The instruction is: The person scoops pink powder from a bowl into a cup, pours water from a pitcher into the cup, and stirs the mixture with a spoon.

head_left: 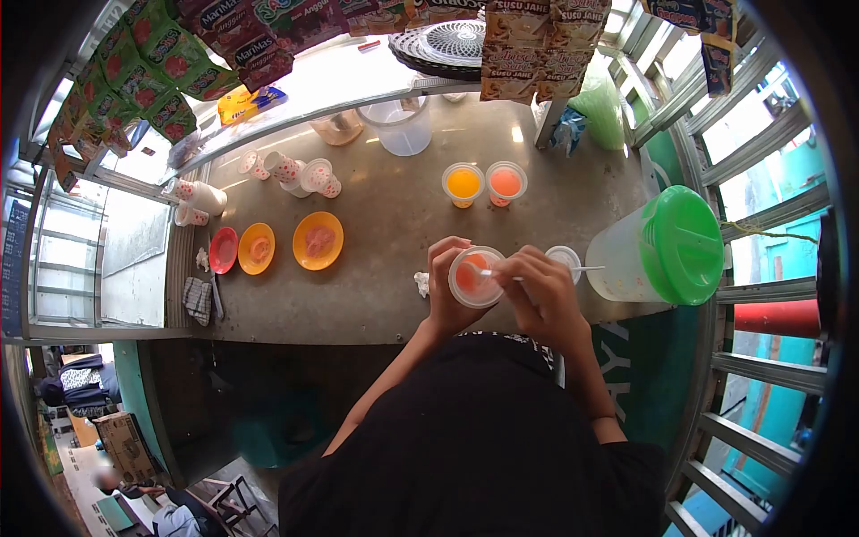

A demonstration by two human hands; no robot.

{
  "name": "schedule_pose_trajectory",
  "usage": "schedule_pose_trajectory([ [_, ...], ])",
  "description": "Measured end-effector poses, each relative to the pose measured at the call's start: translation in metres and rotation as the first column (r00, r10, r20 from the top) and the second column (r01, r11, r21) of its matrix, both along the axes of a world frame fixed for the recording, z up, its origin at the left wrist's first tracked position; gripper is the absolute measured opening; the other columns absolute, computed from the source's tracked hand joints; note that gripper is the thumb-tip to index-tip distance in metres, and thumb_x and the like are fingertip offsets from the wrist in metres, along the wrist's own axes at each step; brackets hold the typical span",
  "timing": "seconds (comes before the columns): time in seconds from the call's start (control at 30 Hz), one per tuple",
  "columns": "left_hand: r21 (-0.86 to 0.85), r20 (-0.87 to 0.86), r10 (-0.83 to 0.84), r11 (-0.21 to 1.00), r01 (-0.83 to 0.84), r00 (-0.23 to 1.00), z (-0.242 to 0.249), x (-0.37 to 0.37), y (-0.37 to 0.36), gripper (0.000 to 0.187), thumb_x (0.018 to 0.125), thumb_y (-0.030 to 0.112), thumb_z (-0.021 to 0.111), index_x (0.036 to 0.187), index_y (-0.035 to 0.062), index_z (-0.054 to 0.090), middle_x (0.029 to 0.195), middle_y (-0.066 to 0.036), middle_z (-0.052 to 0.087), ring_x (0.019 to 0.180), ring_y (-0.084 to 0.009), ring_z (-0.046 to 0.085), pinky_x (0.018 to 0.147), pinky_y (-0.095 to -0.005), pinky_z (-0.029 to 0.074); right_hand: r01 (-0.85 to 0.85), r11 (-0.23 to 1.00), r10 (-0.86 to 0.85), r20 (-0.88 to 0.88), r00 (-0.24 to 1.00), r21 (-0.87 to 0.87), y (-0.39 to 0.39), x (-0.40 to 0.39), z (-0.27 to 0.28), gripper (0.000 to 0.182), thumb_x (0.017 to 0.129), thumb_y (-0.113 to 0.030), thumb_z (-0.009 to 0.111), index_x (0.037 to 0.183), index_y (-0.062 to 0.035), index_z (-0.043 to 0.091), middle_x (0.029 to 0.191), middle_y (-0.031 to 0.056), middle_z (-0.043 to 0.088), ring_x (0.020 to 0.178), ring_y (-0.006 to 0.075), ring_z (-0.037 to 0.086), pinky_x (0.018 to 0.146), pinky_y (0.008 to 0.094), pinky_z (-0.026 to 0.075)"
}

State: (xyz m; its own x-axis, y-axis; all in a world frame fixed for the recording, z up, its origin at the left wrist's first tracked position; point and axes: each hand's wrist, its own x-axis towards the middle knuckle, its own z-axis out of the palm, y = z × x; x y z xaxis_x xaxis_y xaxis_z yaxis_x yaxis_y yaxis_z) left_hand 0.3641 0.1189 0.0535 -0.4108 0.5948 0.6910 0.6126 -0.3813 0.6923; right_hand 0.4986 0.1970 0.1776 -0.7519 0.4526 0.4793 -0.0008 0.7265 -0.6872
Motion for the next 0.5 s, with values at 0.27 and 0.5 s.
schedule_pose_trajectory([
  [0.27,-0.025,0.006,0.002,1.000,-0.002,1.000,-0.0025,0.0001,0.0018,0.079,0.062,0.014,0.092,0.123,0.0072,0.043,0.116,-0.018,0.052,0.108,-0.0326,0.055,0.088,-0.0418,0.049,0.044,0.998,-0.046,-0.051,0.998,-0.035,0.0012,0.0025,-0.0048,0.007,0.086,-0.004,0.068,0.091,-0.0047,0.063,0.082,0.0101,0.066,0.071,0.0300,0.061,0.061,0.0394,0.048],
  [0.5,-0.054,0.003,-0.003,0.999,0.003,1.000,-0.0015,-0.0023,0.0009,0.078,0.063,0.016,0.092,0.123,0.0071,0.043,0.118,-0.018,0.051,0.108,-0.0324,0.055,0.088,-0.0414,0.049,0.008,0.999,-0.006,0.061,0.998,-0.036,0.0034,0.0006,0.0003,0.006,0.086,-0.001,0.067,0.091,-0.0019,0.064,0.081,0.0109,0.067,0.071,0.0269,0.061,0.062,0.0368,0.047],
])
